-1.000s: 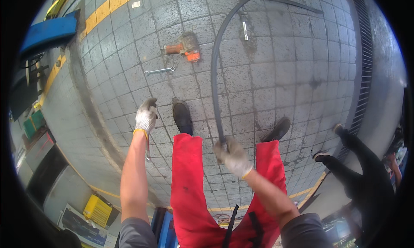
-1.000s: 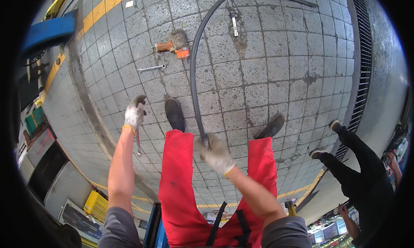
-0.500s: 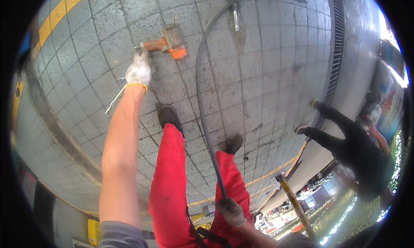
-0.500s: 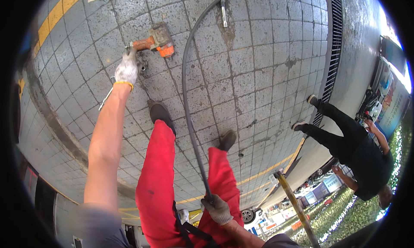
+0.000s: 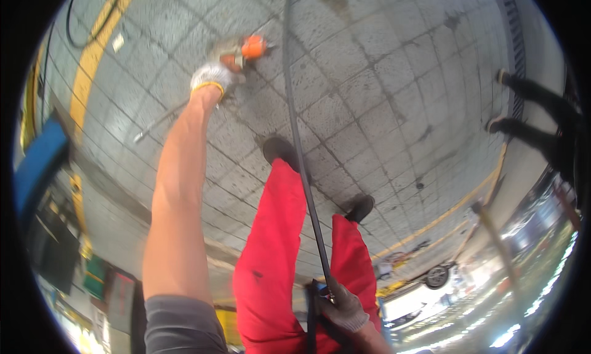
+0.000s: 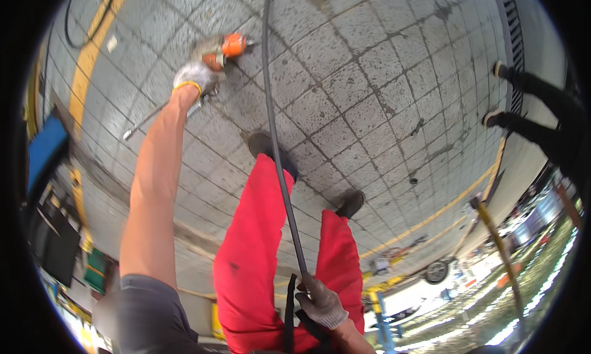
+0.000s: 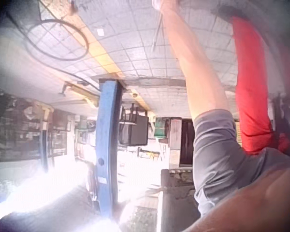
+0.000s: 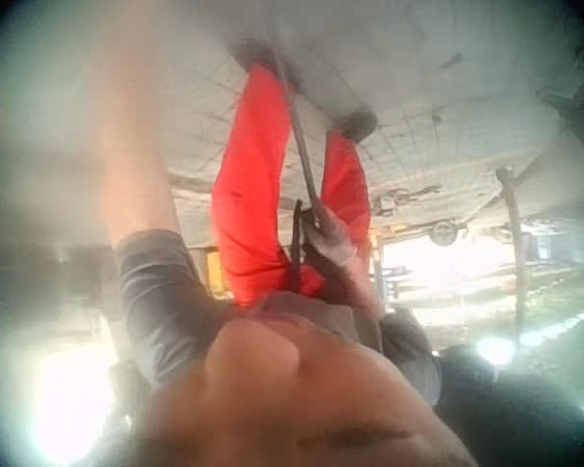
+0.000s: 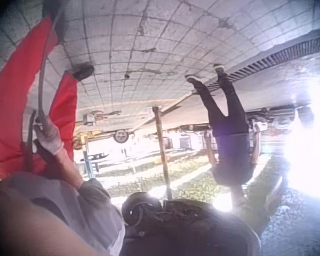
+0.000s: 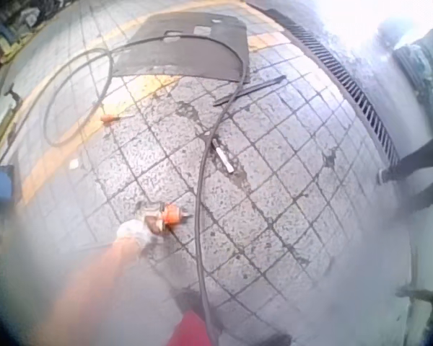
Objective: The person walks through an auto repair shop, puts on gloves, and uses a pneumatic impact wrench to remove bolts from a car's wheel hub and suspension area. The person then picks up a socket wrench and continues working on the wheel assembly.
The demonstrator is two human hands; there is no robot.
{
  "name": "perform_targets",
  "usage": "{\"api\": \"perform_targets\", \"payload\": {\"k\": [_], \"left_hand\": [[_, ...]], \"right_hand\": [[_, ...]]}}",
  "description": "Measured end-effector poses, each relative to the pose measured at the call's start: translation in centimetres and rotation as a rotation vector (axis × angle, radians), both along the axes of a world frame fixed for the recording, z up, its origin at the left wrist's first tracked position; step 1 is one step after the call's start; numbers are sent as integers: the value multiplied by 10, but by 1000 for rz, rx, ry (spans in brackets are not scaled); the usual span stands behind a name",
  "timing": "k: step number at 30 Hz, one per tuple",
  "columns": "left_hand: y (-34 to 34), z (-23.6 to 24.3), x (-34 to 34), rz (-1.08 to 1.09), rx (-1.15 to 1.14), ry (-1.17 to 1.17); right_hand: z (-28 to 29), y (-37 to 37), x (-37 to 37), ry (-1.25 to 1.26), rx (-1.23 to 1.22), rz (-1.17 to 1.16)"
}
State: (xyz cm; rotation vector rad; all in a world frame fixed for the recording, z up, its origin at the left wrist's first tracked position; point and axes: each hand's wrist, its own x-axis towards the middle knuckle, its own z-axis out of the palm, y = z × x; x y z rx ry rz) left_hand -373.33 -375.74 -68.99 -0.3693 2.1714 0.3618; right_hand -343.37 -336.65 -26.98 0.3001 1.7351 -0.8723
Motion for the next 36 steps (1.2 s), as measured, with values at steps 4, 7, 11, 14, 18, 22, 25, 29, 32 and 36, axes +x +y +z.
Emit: {"api": "perform_targets", "payload": {"k": [4,7,11,14,18,22,25,29,32,36], "left_hand": [[4,65,8,493,403,-402],[-2,140,60,691,595,-325],[2,271,148,651,830,-109],[26,384,201,1163,782,-304],[71,520,257,1308,989,-314],[131,632,293,1128,1063,-41],[164,694,299,1021,1120,130],[191,760,306,968,1428,171],[220,800,320,808,1597,221],[259,836,332,787,1580,464]], "right_hand": [[28,-11,-24,135,-201,82],[51,-26,-47,480,-359,23],[111,-32,-57,698,-614,-66],[189,0,-43,928,-735,-203],[251,73,-16,1268,-561,-208],[287,144,21,1370,-484,-443],[295,181,34,1356,-802,-683],[323,211,62,1427,-833,-1012],[341,204,84,1456,-852,-1190],[347,185,113,1496,-726,-976]]}}
